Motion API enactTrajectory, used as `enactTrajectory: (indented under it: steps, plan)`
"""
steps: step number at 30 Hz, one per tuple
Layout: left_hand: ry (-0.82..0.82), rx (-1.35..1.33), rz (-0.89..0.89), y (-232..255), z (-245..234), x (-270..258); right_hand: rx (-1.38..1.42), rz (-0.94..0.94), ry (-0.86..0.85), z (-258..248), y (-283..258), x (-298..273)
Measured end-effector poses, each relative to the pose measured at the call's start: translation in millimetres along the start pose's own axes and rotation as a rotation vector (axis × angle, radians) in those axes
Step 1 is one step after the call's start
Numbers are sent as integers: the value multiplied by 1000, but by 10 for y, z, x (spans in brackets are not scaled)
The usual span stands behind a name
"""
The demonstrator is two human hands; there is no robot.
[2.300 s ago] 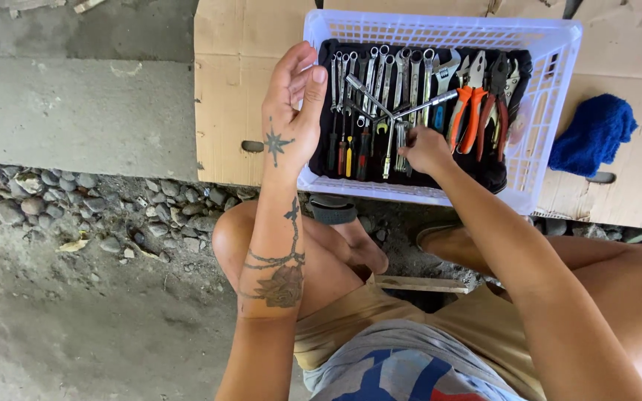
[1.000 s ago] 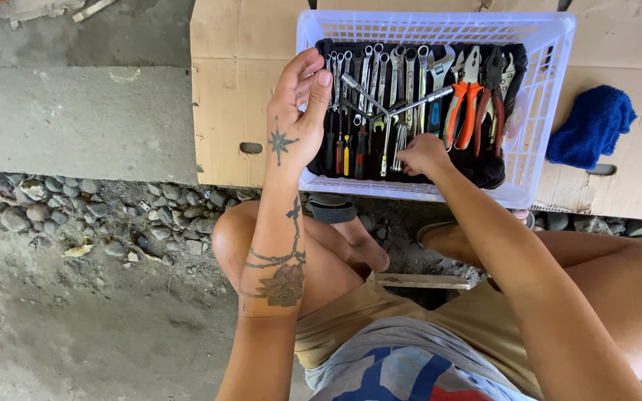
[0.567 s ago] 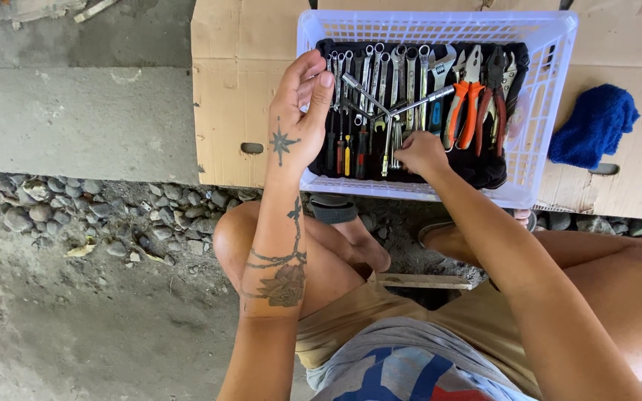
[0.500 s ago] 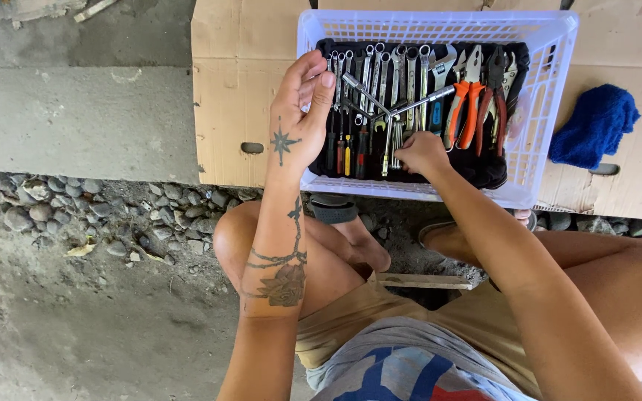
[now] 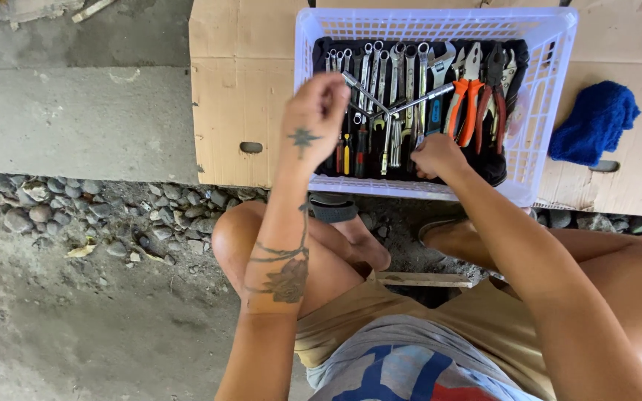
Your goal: Organizing and cleaning hand tools in a plastic basket using a cloth
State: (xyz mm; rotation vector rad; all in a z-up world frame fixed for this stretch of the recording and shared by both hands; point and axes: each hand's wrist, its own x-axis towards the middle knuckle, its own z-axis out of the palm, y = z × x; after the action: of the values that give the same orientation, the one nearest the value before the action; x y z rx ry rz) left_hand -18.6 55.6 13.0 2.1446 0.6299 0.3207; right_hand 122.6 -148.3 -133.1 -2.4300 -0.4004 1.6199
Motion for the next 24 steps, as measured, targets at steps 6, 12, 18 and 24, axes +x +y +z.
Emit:
enactTrajectory:
  steps: [6,12,18,24]
  plan:
    - [-304,306,-140,-959,1460,-165,-274,-111,172,357,457,584]
    - [-494,275,-133,-928,1793,-380,-334,-99,205,123,65,26]
    - [-580,450,38,-1066,1970,-406,-232,-58,203,205,188,283]
    - [-497,558,143,-1459,2409,-428,-202,-57,234,318,291,488]
